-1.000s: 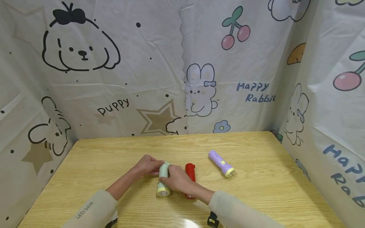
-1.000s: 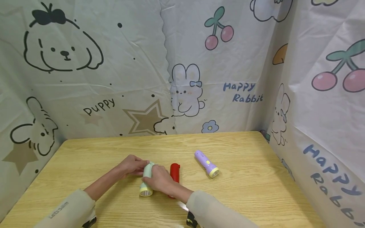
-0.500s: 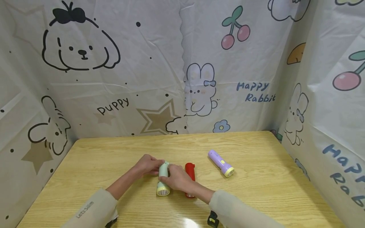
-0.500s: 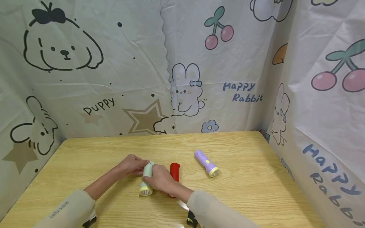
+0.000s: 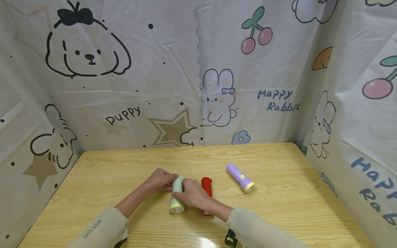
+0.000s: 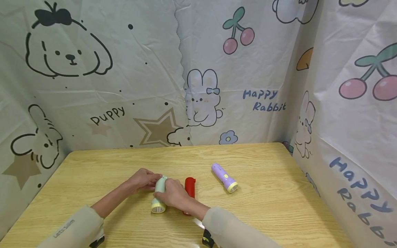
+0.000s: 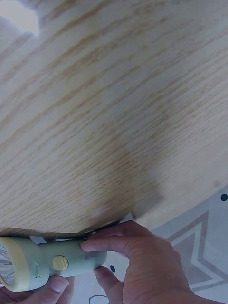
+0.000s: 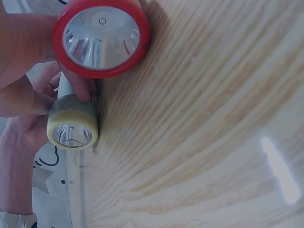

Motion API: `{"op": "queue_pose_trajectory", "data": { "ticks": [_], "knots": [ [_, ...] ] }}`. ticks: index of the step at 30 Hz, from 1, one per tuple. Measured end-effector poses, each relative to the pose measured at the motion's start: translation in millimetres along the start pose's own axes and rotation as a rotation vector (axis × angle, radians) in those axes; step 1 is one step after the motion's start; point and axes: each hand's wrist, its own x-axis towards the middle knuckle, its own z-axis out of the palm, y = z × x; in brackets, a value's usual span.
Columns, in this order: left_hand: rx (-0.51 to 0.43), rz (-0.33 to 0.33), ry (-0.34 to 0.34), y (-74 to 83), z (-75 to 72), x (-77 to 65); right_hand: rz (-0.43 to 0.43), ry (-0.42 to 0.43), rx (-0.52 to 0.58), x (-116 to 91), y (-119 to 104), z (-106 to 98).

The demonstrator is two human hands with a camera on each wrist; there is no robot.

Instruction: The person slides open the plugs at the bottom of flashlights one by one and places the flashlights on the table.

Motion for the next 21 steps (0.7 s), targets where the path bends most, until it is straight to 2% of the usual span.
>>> {"op": "queue_pose_trajectory", "data": {
  "ticks": [9,21],
  "knots": [
    [-0.002,-0.019,0.004,-0.5,-1.5,1.8,0.008,0.008,0.011,2.4,-1.9,1.2],
    [0.015,-0.003,0.001,0.0,-1.0,-0.7,0.016,0.012,0.024,2.3,-1.8,1.3]
  ]
}}
